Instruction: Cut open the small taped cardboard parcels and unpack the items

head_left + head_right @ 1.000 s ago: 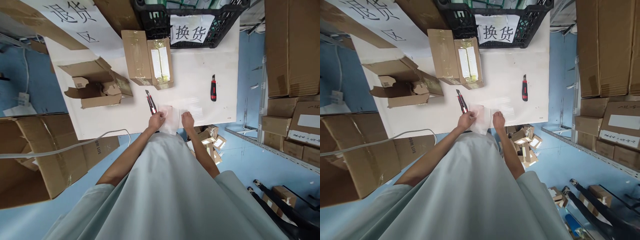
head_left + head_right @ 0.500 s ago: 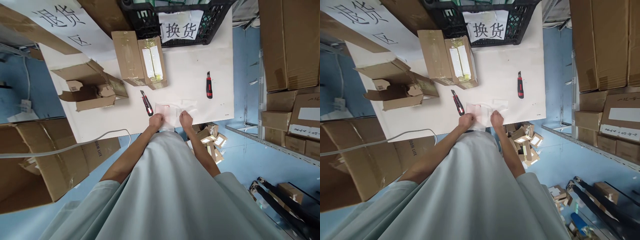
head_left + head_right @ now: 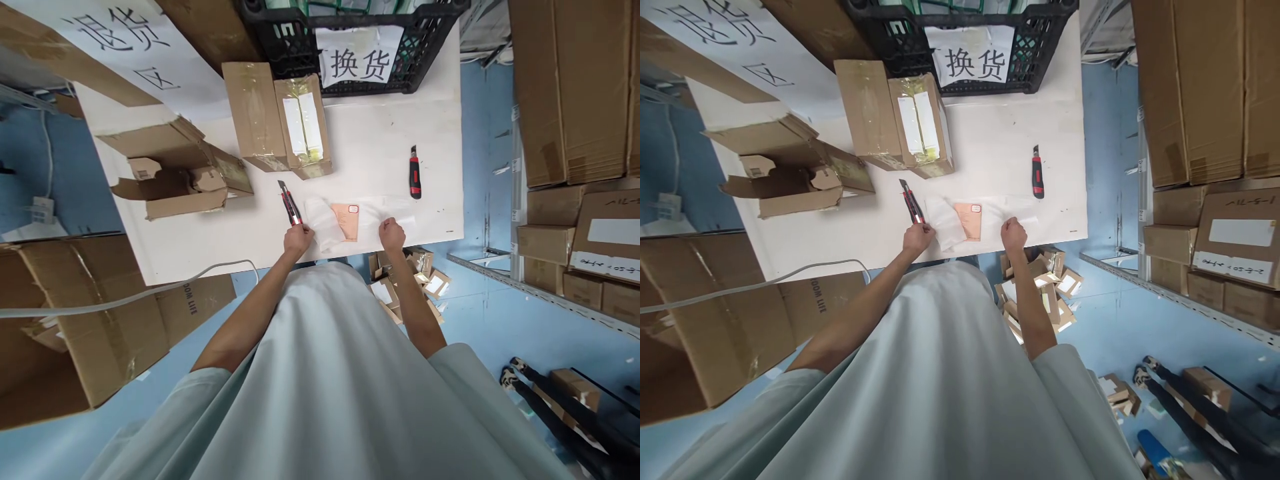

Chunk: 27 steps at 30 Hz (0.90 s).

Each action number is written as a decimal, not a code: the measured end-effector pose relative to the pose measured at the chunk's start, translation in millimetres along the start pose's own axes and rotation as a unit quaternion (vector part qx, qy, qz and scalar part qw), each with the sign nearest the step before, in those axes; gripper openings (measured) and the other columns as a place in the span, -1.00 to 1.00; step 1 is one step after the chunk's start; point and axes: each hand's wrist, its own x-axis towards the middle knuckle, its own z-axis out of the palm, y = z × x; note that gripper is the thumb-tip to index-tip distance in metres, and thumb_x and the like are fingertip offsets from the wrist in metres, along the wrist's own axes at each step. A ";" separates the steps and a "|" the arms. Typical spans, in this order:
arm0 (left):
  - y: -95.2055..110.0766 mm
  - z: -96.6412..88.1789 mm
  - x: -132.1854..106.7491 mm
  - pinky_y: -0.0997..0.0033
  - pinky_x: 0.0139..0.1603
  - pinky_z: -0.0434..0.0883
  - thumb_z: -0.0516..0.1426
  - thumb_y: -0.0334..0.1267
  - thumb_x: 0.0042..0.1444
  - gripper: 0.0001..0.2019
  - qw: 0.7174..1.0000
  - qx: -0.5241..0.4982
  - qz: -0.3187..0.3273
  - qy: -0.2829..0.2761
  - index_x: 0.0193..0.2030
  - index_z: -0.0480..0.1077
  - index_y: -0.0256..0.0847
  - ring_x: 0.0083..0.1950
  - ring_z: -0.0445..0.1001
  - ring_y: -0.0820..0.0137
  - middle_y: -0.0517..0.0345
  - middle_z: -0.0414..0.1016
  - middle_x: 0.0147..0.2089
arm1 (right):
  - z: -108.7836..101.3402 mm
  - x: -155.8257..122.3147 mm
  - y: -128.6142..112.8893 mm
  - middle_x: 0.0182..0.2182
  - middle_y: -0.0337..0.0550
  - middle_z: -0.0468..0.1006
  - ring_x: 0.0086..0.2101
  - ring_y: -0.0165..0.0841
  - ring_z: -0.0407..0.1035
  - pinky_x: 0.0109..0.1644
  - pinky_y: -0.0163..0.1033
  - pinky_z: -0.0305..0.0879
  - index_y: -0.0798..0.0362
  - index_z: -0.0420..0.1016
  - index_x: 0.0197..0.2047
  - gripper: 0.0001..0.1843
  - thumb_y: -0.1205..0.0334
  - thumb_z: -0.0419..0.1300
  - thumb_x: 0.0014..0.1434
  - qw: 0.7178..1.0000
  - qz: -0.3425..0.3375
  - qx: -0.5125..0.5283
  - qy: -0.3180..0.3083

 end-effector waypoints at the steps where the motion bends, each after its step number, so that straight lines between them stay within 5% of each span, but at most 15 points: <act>1: -0.7 -0.8 -1.2 0.09 0.29 0.58 0.19 -0.27 0.41 -0.77 1.000 0.001 0.002 0.001 0.04 0.68 -0.20 0.23 0.72 -0.05 -0.18 0.79 0.13 | 0.6 -2.0 -2.1 -0.05 0.11 0.76 -0.06 -0.04 0.63 0.05 -0.11 0.45 0.05 0.52 0.09 -0.81 0.23 0.09 0.59 1.000 -0.003 0.014 0.009; 4: -0.5 -3.4 -10.8 0.01 0.32 0.59 0.13 -0.30 0.44 -0.70 0.998 -0.006 0.043 0.049 0.20 0.60 -0.23 0.22 0.71 -0.04 -0.22 0.73 0.17 | 5.8 -12.2 -13.1 -0.05 0.07 0.77 -0.04 -0.04 0.64 0.09 -0.08 0.47 0.03 0.53 0.12 -0.77 0.21 0.06 0.60 0.997 -0.036 0.065 0.030; 7: 10.2 0.0 -24.8 0.06 0.45 0.55 0.07 -0.30 0.49 -0.57 0.974 -0.023 0.211 0.082 0.43 0.43 -0.28 0.37 0.63 0.06 -0.28 0.56 0.40 | 15.3 -25.5 -30.9 0.02 0.04 0.78 0.01 -0.08 0.65 0.15 -0.10 0.48 0.00 0.57 0.11 -0.75 0.16 0.08 0.62 0.992 -0.078 0.102 -0.006; 9: 21.5 7.8 -31.0 0.11 0.55 0.48 0.07 -0.31 0.50 -0.55 0.937 -0.011 0.349 0.030 0.46 0.40 -0.27 0.50 0.52 0.10 -0.28 0.42 0.53 | 22.2 -33.4 -44.4 0.08 0.05 0.78 0.06 -0.08 0.66 0.19 -0.09 0.49 0.00 0.57 0.16 -0.75 0.12 0.13 0.61 0.990 -0.087 0.106 -0.040; 11: 30.4 18.2 -31.5 0.08 0.61 0.44 0.09 -0.35 0.45 -0.52 0.907 0.012 0.418 -0.036 0.46 0.39 -0.24 0.60 0.42 0.07 -0.26 0.31 0.63 | 28.4 -38.9 -56.9 0.16 0.09 0.75 0.14 -0.05 0.64 0.23 -0.07 0.50 0.02 0.56 0.21 -0.72 0.08 0.20 0.60 0.990 -0.080 0.097 -0.056; 16: 21.1 36.7 -15.4 -0.09 0.59 0.47 0.15 -0.33 0.41 -0.37 0.944 0.026 0.327 -0.046 0.59 0.25 -0.33 0.59 0.44 -0.05 -0.41 0.15 0.70 | 39.9 -38.9 -75.7 0.24 0.17 0.66 0.17 0.00 0.63 0.21 -0.01 0.55 0.03 0.48 0.28 -0.59 0.01 0.35 0.51 0.993 -0.010 0.098 -0.057; 20: 6.0 37.0 -8.6 0.00 0.59 0.48 0.17 -0.30 0.43 -0.52 0.953 0.047 0.291 -0.065 0.44 0.44 -0.32 0.52 0.51 -0.01 -0.35 0.20 0.69 | 47.4 -31.3 -83.3 0.20 0.20 0.66 0.10 0.01 0.65 0.17 0.02 0.57 0.01 0.50 0.14 -0.64 0.03 0.43 0.43 0.992 0.029 0.119 -0.042; 27: 11.1 30.0 -11.6 0.10 0.47 0.56 0.12 -0.39 0.41 -0.53 0.963 0.080 0.245 -0.076 0.41 0.51 -0.27 0.46 0.60 0.01 -0.18 0.19 0.74 | 46.8 -25.5 -86.1 -0.17 -0.05 0.75 -0.05 -0.08 0.68 0.04 -0.08 0.60 -0.10 0.49 -0.22 -0.79 0.07 0.42 0.37 0.987 0.010 0.137 -0.080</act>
